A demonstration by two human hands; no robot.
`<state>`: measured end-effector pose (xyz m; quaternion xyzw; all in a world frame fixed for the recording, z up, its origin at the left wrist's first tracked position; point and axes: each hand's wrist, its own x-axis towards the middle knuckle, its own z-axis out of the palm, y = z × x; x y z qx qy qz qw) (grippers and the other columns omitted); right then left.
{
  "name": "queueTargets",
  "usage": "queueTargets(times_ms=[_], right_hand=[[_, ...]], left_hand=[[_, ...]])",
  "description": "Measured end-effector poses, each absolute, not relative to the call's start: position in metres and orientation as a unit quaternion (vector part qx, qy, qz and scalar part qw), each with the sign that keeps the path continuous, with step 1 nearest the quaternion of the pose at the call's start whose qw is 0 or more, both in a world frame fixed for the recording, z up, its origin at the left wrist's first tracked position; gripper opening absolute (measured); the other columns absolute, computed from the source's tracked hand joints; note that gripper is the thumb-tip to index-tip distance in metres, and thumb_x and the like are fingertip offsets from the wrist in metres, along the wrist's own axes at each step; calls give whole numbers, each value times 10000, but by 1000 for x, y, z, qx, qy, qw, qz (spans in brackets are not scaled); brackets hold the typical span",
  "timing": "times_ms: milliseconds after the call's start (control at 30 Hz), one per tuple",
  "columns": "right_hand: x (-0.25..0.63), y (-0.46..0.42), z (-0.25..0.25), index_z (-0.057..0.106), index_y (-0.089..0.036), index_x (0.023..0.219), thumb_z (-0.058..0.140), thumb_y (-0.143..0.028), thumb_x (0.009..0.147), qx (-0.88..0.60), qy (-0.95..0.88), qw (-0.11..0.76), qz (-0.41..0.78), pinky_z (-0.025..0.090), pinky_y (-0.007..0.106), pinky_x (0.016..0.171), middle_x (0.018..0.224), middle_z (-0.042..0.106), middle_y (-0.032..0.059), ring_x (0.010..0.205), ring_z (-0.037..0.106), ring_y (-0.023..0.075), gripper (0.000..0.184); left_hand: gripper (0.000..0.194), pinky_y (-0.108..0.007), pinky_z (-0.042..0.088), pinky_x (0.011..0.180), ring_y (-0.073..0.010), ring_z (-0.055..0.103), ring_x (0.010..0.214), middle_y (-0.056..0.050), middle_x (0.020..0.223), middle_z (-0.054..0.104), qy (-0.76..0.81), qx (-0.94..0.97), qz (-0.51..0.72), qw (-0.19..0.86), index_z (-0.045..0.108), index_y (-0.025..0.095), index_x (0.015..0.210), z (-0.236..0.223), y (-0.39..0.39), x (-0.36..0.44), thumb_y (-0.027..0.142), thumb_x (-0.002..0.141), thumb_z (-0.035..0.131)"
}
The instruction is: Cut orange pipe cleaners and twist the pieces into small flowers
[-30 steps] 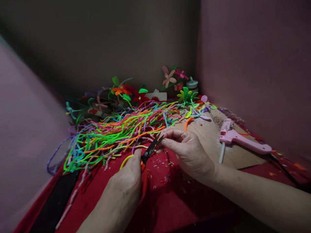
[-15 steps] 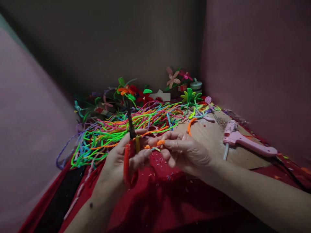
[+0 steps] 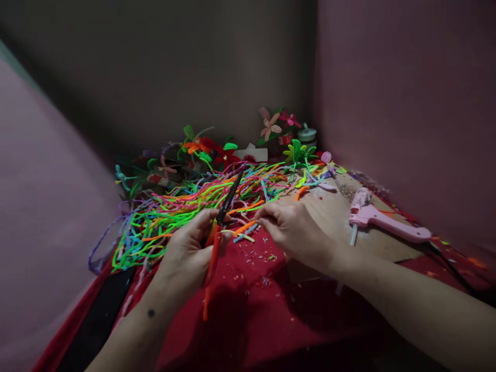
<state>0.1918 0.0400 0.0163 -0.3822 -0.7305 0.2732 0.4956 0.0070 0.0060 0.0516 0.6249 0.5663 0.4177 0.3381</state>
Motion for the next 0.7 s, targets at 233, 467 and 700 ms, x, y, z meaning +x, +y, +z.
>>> queueTargets(times_ms=[233, 467, 700], right_hand=[[191, 50, 18, 581, -157, 617, 646, -269, 752, -390, -596, 534, 455, 346, 242, 467, 524, 544, -13, 454, 464, 84, 187], [179, 50, 6, 641, -103, 796, 724, -275, 689, -205, -353, 487, 772, 437, 188, 467, 667, 641, 23, 500, 575, 74, 219], [181, 50, 7, 619, -93, 711, 691, -221, 718, -195, -359, 532, 742, 434, 147, 420, 650, 646, 24, 500, 599, 74, 147]], left_hand=[[400, -159, 361, 422, -64, 476, 447, 84, 543, 505, 558, 562, 457, 406, 573, 185, 923, 55, 10, 10, 210, 564, 747], [392, -136, 260, 348, -30, 377, 354, 93, 499, 499, 533, 527, 486, 449, 544, 186, 914, 56, 10, 24, 219, 576, 742], [369, -148, 231, 309, -31, 346, 298, 48, 515, 576, 537, 523, 395, 531, 555, 178, 959, 46, 10, 27, 348, 670, 709]])
